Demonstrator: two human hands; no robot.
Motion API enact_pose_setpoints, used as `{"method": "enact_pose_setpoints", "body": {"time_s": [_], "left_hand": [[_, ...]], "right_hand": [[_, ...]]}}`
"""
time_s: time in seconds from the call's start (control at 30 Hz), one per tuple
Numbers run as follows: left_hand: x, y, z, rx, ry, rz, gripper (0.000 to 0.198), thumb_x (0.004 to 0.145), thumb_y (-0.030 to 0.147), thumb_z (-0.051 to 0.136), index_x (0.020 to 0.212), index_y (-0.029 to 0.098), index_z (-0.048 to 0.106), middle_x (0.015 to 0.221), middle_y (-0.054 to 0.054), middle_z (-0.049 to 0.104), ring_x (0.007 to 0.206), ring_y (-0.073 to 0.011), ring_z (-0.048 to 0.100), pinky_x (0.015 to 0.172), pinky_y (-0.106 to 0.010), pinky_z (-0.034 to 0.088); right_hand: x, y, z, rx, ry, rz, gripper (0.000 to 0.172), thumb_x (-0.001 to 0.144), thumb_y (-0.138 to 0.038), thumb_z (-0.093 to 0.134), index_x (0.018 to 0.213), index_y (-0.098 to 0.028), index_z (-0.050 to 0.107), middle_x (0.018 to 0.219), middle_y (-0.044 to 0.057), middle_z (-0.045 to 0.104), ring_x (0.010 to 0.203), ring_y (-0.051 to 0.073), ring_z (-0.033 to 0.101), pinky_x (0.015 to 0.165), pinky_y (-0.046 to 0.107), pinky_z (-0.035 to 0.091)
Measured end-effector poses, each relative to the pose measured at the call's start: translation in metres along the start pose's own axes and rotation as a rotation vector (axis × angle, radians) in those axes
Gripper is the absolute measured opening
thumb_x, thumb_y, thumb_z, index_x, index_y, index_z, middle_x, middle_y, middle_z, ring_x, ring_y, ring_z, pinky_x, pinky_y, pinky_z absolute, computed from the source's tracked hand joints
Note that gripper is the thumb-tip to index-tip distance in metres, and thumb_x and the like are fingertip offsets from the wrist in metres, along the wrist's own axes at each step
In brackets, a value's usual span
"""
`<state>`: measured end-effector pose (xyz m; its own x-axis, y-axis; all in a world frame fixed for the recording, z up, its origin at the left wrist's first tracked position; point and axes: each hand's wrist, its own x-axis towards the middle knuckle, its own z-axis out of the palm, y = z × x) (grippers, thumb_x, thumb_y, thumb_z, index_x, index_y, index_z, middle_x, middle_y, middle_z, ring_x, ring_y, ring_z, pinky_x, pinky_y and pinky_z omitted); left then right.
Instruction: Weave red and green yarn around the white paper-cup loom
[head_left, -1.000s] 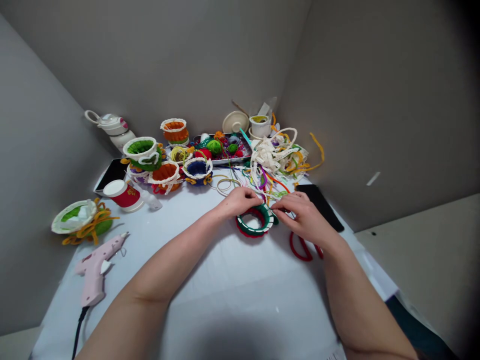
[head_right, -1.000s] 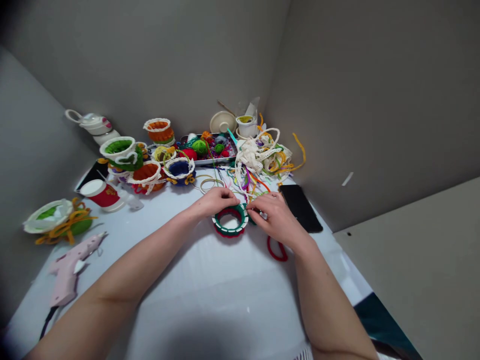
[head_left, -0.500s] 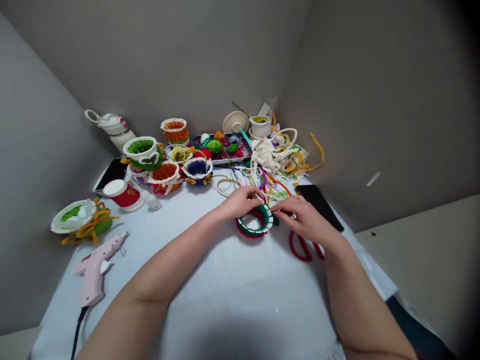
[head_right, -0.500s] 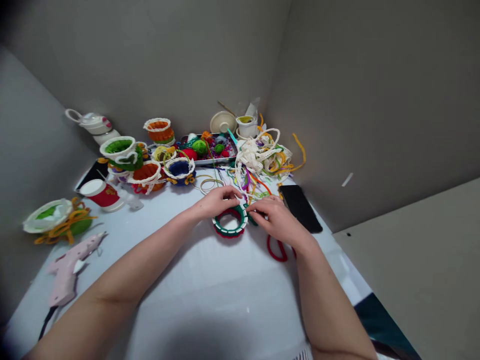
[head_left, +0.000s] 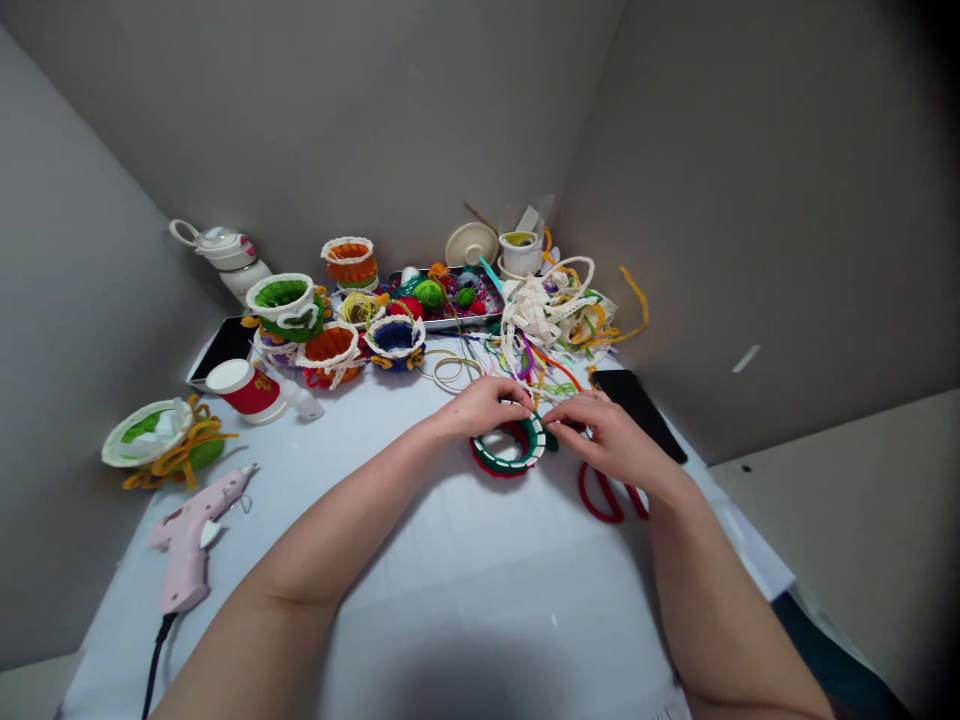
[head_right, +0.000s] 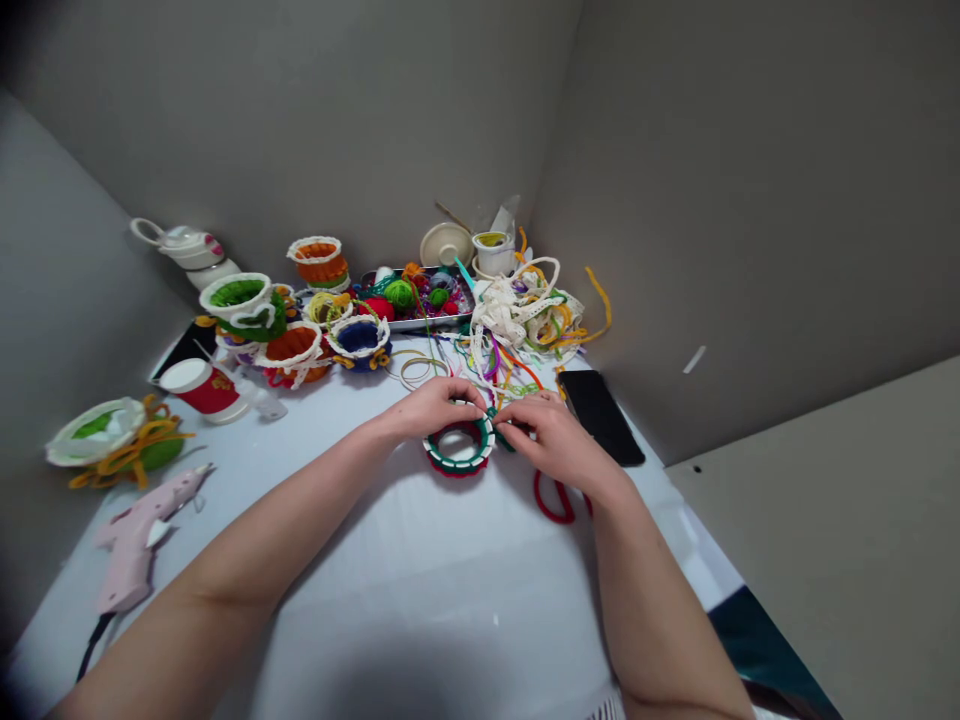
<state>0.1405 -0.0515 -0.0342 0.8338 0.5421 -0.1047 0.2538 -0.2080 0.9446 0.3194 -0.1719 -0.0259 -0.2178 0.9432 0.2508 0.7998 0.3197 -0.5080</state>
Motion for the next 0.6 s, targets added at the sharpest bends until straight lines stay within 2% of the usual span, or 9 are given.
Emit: {"method": "enact_pose_setpoints", "body": {"time_s": [0.2,0.37,0.6], "left_hand": [[0.003,-0.006,0.004,-0.039,0.043,-0.016,0.011,0.074,0.021,0.064,0.08,0.012,0.067,0.081,-0.002,0.068,0.074,-0.0114,0.059,0.077,-0.025,0.048],[0.003,-0.008,0.004,-0.04,0.056,0.0,0.009,0.074,0.02,0.064,0.079,0.012,0.066,0.08,-0.002,0.067,0.073,-0.0109,0.058,0.078,-0.024,0.047],[0.003,-0.004,0.003,-0.076,0.032,-0.027,0.006,0.074,0.018,0.063,0.077,0.012,0.064,0.076,-0.001,0.066,0.071,-0.0103,0.058,0.077,-0.024,0.047]], "right_hand": [[0.001,-0.004,0.006,-0.03,0.093,-0.044,0.013,0.092,-0.025,0.054,0.087,-0.021,0.065,0.076,0.002,0.068,0.073,0.017,0.059,0.083,0.036,0.038],[0.002,-0.009,0.006,-0.071,0.052,-0.087,0.011,0.092,-0.022,0.054,0.085,-0.021,0.063,0.075,0.001,0.066,0.073,0.016,0.058,0.086,0.037,0.035],[-0.005,-0.004,-0.007,-0.085,-0.037,-0.088,0.013,0.092,-0.023,0.052,0.088,-0.022,0.064,0.079,0.001,0.068,0.077,0.017,0.06,0.09,0.038,0.034]]}}
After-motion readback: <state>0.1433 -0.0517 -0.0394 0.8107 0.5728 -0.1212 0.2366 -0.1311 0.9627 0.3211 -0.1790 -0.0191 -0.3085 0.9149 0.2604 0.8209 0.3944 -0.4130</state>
